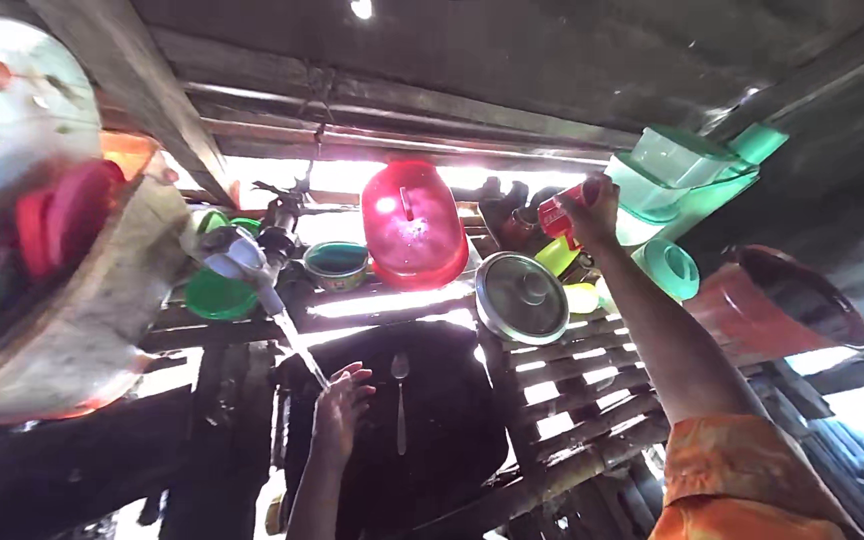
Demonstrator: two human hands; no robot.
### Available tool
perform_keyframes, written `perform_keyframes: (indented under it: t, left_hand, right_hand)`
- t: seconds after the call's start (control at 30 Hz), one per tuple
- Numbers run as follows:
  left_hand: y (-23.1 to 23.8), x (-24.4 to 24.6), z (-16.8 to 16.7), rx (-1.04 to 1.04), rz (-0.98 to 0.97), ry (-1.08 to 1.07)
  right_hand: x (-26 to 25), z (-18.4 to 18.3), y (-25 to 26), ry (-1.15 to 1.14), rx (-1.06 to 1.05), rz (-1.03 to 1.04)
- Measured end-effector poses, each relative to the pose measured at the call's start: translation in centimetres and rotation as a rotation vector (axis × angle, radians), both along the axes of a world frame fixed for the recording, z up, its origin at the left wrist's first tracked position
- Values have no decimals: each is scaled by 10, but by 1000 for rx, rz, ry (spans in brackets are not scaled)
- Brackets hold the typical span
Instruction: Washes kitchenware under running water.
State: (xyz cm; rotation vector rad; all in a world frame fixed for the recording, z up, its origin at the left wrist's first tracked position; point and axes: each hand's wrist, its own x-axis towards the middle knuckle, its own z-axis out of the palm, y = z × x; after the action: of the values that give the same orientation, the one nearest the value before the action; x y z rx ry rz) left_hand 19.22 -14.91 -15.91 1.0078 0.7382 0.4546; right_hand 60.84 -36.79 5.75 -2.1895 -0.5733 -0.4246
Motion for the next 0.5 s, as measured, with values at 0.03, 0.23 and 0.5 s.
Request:
perform_keyframes:
  t: [0.03, 0.23, 0.5]
  left_hand:
    - [0, -1, -1, -11, 7, 15]
    - [4, -5, -4, 13, 39, 85]
    - [-22, 0, -43, 464, -478, 566]
  right_hand:
    - [11, -7, 0, 18, -30, 123]
    - [47, -15, 24, -131, -436, 408]
    - [48, -27, 55, -124, -580, 688]
